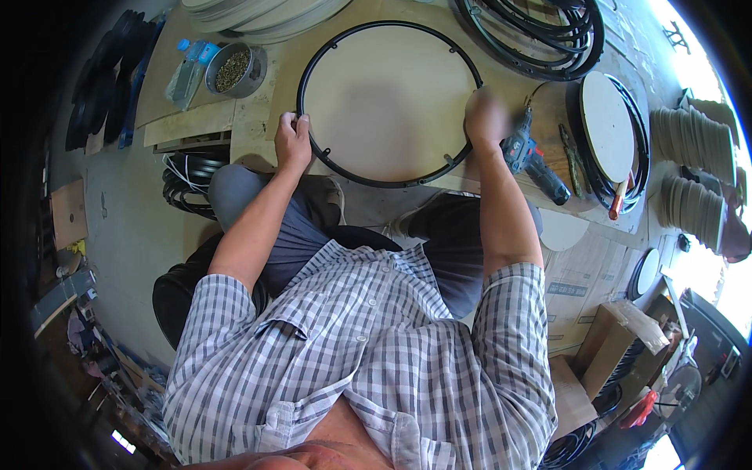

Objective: Assembling circular wooden furniture components using plastic rims, screws, and a power drill.

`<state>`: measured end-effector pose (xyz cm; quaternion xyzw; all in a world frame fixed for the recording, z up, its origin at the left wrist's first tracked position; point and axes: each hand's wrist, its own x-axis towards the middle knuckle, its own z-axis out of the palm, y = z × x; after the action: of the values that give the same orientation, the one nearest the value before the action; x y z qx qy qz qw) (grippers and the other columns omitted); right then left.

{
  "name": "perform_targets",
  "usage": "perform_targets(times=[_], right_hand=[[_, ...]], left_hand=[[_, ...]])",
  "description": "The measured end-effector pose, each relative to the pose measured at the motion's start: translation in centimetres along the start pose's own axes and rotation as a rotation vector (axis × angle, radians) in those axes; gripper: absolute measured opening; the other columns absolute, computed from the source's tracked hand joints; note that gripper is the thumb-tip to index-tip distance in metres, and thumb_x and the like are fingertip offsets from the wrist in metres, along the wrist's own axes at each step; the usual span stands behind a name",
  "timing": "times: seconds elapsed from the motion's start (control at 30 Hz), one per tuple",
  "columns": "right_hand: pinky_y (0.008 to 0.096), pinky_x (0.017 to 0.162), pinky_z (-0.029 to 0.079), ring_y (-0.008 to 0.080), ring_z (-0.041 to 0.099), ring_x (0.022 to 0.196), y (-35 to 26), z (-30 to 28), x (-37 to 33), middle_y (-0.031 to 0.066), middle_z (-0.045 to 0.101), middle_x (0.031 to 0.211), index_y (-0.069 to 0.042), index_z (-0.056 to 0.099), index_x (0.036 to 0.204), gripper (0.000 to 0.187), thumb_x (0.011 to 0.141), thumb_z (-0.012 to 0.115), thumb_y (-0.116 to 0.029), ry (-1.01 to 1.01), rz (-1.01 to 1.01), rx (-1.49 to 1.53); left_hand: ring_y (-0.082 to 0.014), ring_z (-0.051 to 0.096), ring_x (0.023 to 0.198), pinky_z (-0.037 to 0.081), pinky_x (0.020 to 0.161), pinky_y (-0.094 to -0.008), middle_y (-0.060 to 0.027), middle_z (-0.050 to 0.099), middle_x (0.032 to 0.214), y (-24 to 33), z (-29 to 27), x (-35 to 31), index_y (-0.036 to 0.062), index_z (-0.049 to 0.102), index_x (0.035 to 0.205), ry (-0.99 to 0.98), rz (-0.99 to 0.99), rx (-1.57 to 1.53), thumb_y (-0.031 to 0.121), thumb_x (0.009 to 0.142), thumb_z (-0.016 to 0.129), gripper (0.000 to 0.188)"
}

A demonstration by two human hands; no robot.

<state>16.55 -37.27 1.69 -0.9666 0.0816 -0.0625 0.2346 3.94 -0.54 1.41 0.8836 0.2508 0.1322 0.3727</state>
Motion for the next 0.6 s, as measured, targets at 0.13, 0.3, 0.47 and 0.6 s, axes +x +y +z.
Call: perform_targets(times=[0.13,0.3,0.47,0.6], right_hand=[[0.0555,0.084,0.05,0.048,0.064,0.097,0.2,0.0,0.1,0.0263,0.069,0.102,-0.006,0.063,0.103,0.043,0.102,0.044,-0.045,-0.024,0.029,-0.01],[0.0553,0.084,0.049,0.0475,0.064,0.097,0.2,0.0,-0.1,0.0263,0.068,0.1,-0.006,0.063,0.1,0.043,0.101,0.046,-0.045,-0.043,0.03,-0.004],[0.0554,0.082,0.049,0.0474,0.063,0.095,-0.1,0.2,-0.5,0.0259,0.068,0.099,-0.005,0.063,0.099,0.042,0.1,0.048,-0.044,0.001,0.019,0.024],[0.055,0.08,0.049,0.0468,0.064,0.094,0.1,0.5,-0.6,0.0252,0.068,0.097,-0.004,0.062,0.097,0.043,0.1,0.049,-0.045,0.055,0.007,0.007]], left_hand=[[-0.0407,0.062,0.098,0.048,0.085,-0.0483,-0.022,0.064,0.106,-0.3,0.3,0.2,0.0,0.057,0.109,-0.012,-0.013,0.021,0.033,0.096,0.057,0.036],[-0.0422,0.059,0.11,0.047,0.093,-0.0483,-0.0247,0.062,0.117,0.1,1.0,1.0,-0.0021,0.057,0.117,0.034,-0.022,0.152,0.036,0.098,0.052,0.043],[-0.0445,0.059,0.109,0.047,0.094,-0.0487,-0.0277,0.062,0.116,-0.1,1.1,0.8,-0.0049,0.057,0.118,0.03,0.006,0.172,0.033,0.1,0.05,0.043],[-0.0455,0.059,0.106,0.047,0.092,-0.0496,-0.0285,0.062,0.112,0.0,1.3,0.7,-0.0058,0.057,0.115,0.056,0.068,0.166,0.03,0.1,0.05,0.04]])
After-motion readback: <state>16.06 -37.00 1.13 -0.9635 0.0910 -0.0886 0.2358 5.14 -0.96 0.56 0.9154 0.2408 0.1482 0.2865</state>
